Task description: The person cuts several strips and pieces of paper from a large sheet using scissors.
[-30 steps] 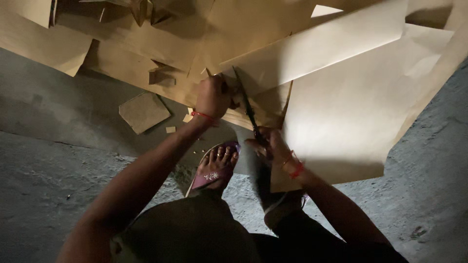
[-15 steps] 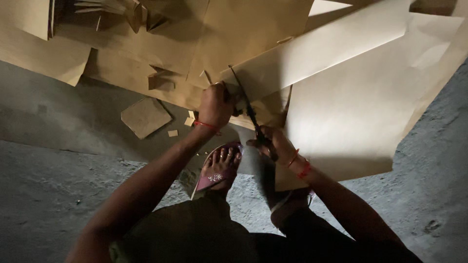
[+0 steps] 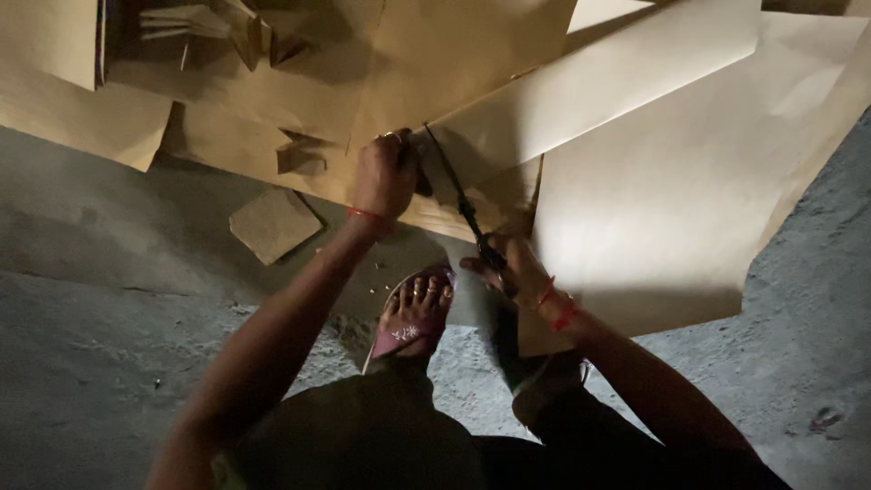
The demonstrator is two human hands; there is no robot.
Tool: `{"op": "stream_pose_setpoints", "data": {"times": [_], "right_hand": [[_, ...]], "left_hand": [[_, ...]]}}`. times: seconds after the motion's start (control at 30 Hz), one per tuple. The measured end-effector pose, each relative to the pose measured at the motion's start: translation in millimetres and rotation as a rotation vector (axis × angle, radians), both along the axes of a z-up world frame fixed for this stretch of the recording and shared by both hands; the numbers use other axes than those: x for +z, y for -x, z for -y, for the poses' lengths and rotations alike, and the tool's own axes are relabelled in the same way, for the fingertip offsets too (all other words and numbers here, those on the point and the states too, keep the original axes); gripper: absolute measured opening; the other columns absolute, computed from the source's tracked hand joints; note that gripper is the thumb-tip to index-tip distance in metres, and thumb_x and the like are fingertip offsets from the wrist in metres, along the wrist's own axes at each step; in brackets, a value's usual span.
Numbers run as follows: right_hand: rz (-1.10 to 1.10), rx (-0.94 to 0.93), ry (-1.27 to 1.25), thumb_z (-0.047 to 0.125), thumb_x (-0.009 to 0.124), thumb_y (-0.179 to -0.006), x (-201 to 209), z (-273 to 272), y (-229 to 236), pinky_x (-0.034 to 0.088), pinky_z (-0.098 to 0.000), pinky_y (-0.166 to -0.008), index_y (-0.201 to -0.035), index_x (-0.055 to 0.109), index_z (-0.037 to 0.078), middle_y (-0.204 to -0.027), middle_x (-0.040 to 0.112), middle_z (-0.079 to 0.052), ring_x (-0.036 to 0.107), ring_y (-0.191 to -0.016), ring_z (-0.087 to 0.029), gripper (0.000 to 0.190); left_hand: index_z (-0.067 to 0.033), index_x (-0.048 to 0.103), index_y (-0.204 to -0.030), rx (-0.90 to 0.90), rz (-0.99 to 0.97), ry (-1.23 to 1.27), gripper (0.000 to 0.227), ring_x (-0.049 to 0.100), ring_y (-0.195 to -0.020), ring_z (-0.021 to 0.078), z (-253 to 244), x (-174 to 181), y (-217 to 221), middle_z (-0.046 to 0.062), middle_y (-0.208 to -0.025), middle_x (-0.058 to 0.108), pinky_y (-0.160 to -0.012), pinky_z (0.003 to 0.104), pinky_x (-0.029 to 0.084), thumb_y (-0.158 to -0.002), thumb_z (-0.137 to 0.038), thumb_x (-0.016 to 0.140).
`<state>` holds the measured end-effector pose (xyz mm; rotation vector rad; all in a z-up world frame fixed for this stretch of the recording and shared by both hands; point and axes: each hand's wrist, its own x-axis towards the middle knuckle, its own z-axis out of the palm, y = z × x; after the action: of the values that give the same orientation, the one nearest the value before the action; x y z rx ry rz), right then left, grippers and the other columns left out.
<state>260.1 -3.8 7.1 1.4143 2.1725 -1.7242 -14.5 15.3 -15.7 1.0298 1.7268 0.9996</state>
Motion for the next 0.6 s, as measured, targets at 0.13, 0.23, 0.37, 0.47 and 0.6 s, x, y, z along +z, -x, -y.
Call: {"op": "stream_pose_setpoints", "data": {"times": [0.13, 0.23, 0.37, 0.47, 0.6], "right_hand": [[0.091, -0.079, 0.271, 0.025, 0.083, -0.084, 15, -5, 4, 0.045, -0.0345, -0.051, -0.077, 0.056, 0.005, -0.060, 0.054, -0.003, 0.055, -0.055, -0.010, 0.034], [-0.186, 0.047, 0.039, 0.016, 0.081, -0.086, 15, -8, -2, 0.044, -0.0349, -0.057, -0.078, 0.053, 0.001, -0.067, 0.052, -0.006, 0.051, -0.063, -0.014, 0.033], [-0.167, -0.089, 0.215, 0.019, 0.079, -0.092, 17, -7, 1, 0.052, -0.0321, -0.060, -0.079, 0.057, 0.004, -0.065, 0.058, -0.003, 0.061, -0.062, -0.010, 0.030], [0.026, -0.072, 0.178, 0.025, 0.083, -0.088, 19, -7, 9, 0.045, -0.0332, -0.054, -0.076, 0.062, 0.004, -0.061, 0.060, -0.005, 0.057, -0.057, -0.011, 0.032], [0.016, -0.026, 0.078, 0.027, 0.087, -0.082, 16, -9, 12, 0.044, -0.0335, -0.055, -0.076, 0.061, 0.003, -0.064, 0.061, -0.006, 0.051, -0.062, -0.011, 0.036]], "left_hand": [[-0.0009, 0.067, -0.081, 0.011, -0.082, 0.040, 0.019, 0.073, -0.061, 0.0322, 3, 5, -13, 0.015, -0.065, 0.071, -0.058, 0.042, 0.056, -0.095, -0.012, 0.061], [0.0010, 0.067, -0.079, 0.017, -0.148, 0.035, 0.021, 0.071, -0.061, 0.0335, 5, 7, -14, 0.018, -0.067, 0.070, -0.057, 0.042, 0.054, -0.093, -0.015, 0.070], [-0.0026, 0.069, -0.087, 0.074, 0.163, 0.266, 0.019, 0.075, -0.057, 0.0266, 1, 15, -16, 0.014, -0.064, 0.070, -0.054, 0.040, 0.057, -0.094, -0.020, 0.066], [-0.0009, 0.069, -0.087, 0.077, 0.106, 0.180, 0.019, 0.075, -0.058, 0.0260, -1, 11, -15, 0.015, -0.064, 0.070, -0.053, 0.039, 0.056, -0.094, -0.018, 0.067], [-0.0001, 0.070, -0.087, 0.028, -0.019, 0.033, 0.019, 0.072, -0.059, 0.0280, 3, -1, -18, 0.017, -0.065, 0.069, -0.053, 0.040, 0.053, -0.097, -0.016, 0.068]]}}
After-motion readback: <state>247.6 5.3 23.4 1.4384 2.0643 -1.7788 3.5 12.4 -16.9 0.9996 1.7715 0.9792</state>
